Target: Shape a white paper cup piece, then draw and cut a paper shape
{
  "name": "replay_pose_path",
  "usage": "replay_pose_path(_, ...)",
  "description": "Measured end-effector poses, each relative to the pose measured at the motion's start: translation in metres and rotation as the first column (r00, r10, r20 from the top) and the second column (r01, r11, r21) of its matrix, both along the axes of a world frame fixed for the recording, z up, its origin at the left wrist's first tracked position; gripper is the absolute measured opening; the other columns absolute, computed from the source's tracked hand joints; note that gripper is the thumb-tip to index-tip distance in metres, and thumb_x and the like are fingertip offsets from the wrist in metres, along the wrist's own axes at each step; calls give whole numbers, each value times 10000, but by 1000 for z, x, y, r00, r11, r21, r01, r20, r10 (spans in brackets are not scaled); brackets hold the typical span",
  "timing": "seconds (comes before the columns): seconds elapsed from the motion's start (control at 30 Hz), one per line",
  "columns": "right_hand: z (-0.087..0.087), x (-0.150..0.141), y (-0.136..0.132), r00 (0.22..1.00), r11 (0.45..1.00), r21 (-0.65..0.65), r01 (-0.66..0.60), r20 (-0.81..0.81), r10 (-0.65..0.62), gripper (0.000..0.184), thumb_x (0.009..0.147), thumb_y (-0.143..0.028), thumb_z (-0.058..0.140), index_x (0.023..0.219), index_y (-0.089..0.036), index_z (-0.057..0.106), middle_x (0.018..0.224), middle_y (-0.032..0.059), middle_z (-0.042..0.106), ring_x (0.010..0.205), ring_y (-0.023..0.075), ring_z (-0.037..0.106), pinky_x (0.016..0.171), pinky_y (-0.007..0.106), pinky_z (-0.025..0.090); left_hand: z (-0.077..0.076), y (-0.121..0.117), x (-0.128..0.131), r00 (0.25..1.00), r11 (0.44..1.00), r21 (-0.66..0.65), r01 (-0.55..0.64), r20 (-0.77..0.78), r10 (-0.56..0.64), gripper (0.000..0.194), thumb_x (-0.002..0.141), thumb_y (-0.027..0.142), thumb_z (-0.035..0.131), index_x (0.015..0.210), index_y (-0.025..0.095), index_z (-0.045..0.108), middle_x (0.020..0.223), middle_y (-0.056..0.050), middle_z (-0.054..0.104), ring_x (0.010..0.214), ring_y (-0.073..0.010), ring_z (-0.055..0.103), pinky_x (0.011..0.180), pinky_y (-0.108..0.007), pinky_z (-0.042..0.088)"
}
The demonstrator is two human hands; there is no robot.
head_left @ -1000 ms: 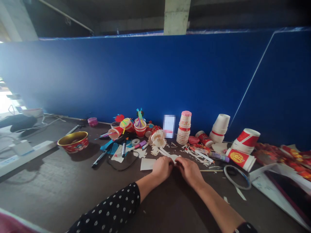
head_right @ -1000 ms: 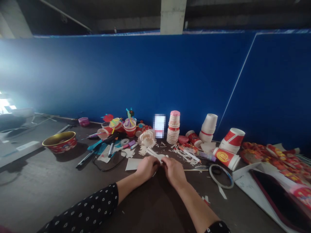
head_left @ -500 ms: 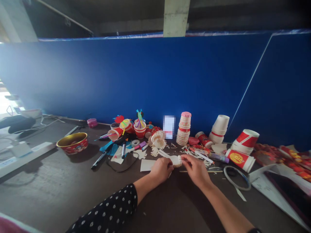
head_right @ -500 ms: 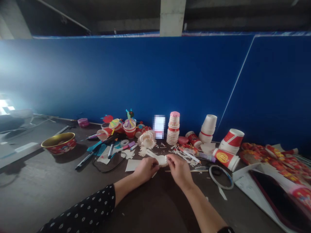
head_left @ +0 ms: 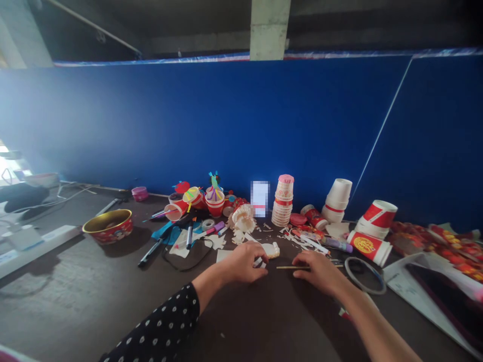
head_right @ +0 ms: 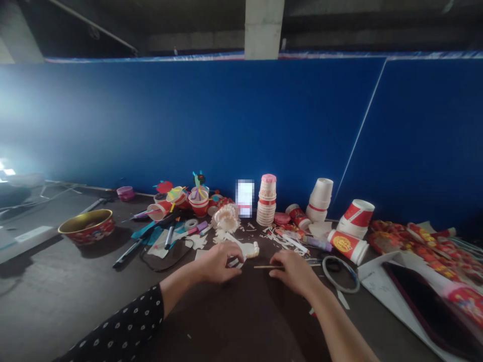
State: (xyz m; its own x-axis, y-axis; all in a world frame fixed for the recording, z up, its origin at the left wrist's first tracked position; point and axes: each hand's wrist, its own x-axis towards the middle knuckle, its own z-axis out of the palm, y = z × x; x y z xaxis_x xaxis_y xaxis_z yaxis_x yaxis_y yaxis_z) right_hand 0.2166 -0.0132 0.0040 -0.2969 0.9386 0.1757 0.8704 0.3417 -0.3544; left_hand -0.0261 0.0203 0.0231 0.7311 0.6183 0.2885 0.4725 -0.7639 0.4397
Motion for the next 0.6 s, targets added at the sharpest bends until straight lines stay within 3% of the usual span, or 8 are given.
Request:
replay_pose_path(0.1, -1, -3, 0, 999, 1000, 1, -16, 30, 16, 82, 726, -247, 583, 768, -217, 646, 797, 32, 638, 780, 184, 561, 686, 271, 379, 9, 3, -9, 991, 995, 37, 87, -110, -83, 340, 579, 299, 711, 881, 182, 607, 862, -31, 593, 855, -185, 511, 790, -260, 384)
replay_pose_path(0.17, 0, -5, 0, 999, 1000, -6, -24, 42, 24, 92, 748, -236, 552, 749, -212, 641, 781, 31, 629, 770, 177, 554, 684, 266, 372, 9, 6, -11, 982, 993, 62, 104, -163, -92, 286, 589, 241, 696, 850, 179, 600, 838, -23, 583, 838, -179, 510, 785, -259, 382)
replay_pose_path(0.3, 0, -8, -1, 998, 1000, -6, -21, 51, 21, 126, 776, -224, 512, 758, -205, 635, 785, 33, 619, 776, 172, 546, 686, 261, 364, -7, 11, -7, 974, 985, 111, 129, -203, -104, 71, 699, 158, 573, 762, 172, 603, 766, -13, 580, 759, -145, 518, 729, -239, 391)
replay_pose_path(0.43, -1, -10, -2, 998, 1000, -1, -25, 58, 25, 148, 795, -226, 484, 762, -207, 628, 783, 30, 609, 773, 170, 540, 684, 258, 359, -26, 8, 5, 966, 962, 210, 172, -227, -124, 116, 759, 165, 515, 753, 179, 630, 757, -23, 604, 746, -146, 528, 706, -242, 395)
replay_pose_path(0.6, -1, -12, -4, 997, 999, 23, -48, 62, 47, 160, 804, -213, 463, 737, -198, 607, 770, 29, 594, 775, 167, 534, 677, 254, 354, -32, -3, 14, 969, 946, 298, 124, -241, -51, 184, 807, 214, 474, 747, 189, 647, 754, -33, 618, 735, -151, 537, 682, -255, 398)
